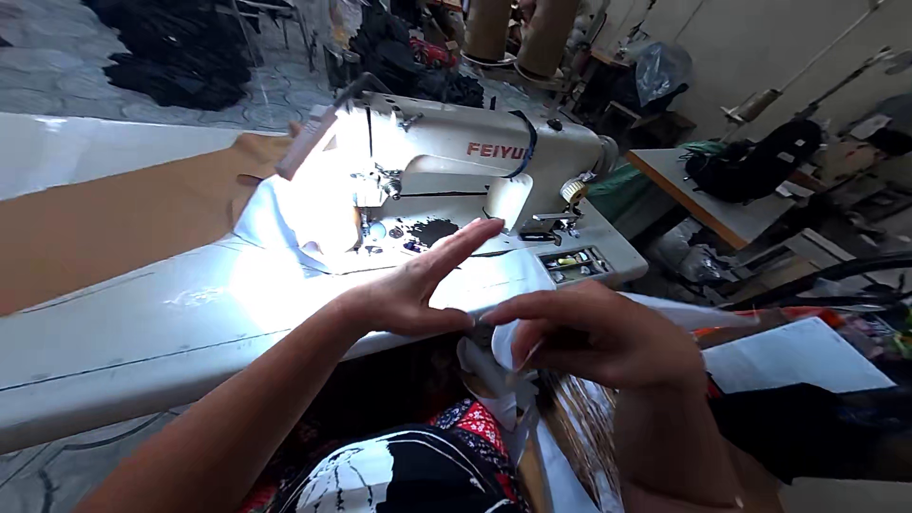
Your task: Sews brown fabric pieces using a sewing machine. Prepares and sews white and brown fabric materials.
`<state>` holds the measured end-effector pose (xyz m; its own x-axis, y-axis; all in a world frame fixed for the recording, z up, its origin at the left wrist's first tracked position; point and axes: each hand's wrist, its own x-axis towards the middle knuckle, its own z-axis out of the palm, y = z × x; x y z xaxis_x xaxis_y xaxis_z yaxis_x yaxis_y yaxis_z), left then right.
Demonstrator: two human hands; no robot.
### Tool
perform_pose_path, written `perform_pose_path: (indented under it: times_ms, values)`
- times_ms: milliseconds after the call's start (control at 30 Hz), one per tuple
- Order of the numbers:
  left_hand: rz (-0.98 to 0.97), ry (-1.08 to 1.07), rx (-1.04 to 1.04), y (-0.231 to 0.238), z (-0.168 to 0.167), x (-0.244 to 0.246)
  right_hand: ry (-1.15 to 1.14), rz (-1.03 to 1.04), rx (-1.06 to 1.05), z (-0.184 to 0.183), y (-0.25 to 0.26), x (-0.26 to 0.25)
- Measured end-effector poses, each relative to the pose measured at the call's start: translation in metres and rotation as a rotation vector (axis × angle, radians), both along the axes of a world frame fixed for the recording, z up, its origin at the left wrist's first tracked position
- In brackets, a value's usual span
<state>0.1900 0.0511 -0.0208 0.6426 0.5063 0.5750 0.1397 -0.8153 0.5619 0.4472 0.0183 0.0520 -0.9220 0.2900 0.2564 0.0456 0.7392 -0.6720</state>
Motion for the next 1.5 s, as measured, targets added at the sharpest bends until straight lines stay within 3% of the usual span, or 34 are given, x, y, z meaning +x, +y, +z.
perform_pose_path:
  times_ms: [133, 200, 300, 367, 467, 500, 600, 800, 933, 1000, 1100, 1167, 1267, 1367, 1433, 1500]
  values:
    - [0.034, -0.001, 0.102, -0.031, 0.013, -0.012, 0.0, 0.194, 0.011, 0.022, 0.002, -0.038]
    - [0.138, -0.009, 0.121, -0.039, 0.009, -0.021, 0.005, 0.15, 0.143, 0.025, 0.003, -0.052]
    - [0.494, 0.041, 0.189, -0.056, 0.001, -0.041, 0.042, -0.267, 0.585, 0.022, 0.008, -0.062]
    - [0.588, 0.061, 0.144, -0.083, 0.01, -0.052, 0.065, -0.526, 0.705, 0.01, 0.021, -0.067]
    - [0.195, -0.03, 0.025, -0.122, 0.034, -0.072, 0.163, -0.636, 0.646, -0.007, 0.035, -0.079]
    - [0.162, -0.088, 0.023, -0.123, 0.037, -0.079, 0.193, -0.607, 0.587, -0.009, 0.035, -0.084]
    - [0.518, -0.118, 0.133, -0.097, 0.03, -0.094, 0.311, -0.466, 0.484, -0.017, 0.038, -0.103]
    - [0.539, -0.105, -0.037, -0.092, 0.002, -0.072, 0.395, -0.388, 0.317, -0.013, 0.023, -0.142]
    - [0.789, -0.147, 0.012, -0.11, -0.007, -0.053, 0.362, -0.542, 0.404, -0.011, 0.016, -0.156]
    - [0.851, -0.199, 0.043, -0.111, -0.013, -0.051, 0.37, -0.534, 0.351, -0.013, 0.016, -0.161]
    - [0.792, -0.352, -0.098, -0.104, -0.011, -0.07, 0.433, -0.481, 0.158, -0.02, 0.015, -0.158]
    - [0.78, -0.426, -0.222, -0.1, 0.002, -0.098, 0.464, -0.548, 0.166, -0.035, 0.026, -0.149]
    - [0.891, -0.455, -0.342, -0.087, 0.019, -0.146, 0.28, -0.709, 0.328, -0.088, 0.065, -0.128]
    - [1.089, -0.406, -0.431, -0.05, 0.005, -0.194, -0.141, -0.731, 0.278, -0.148, 0.107, -0.108]
    - [1.239, -0.288, -0.459, -0.027, -0.02, -0.223, -0.389, -0.807, 0.226, -0.158, 0.113, -0.1]
    - [1.342, -0.147, -0.504, -0.013, -0.043, -0.249, -0.433, -0.916, 0.244, -0.161, 0.113, -0.097]
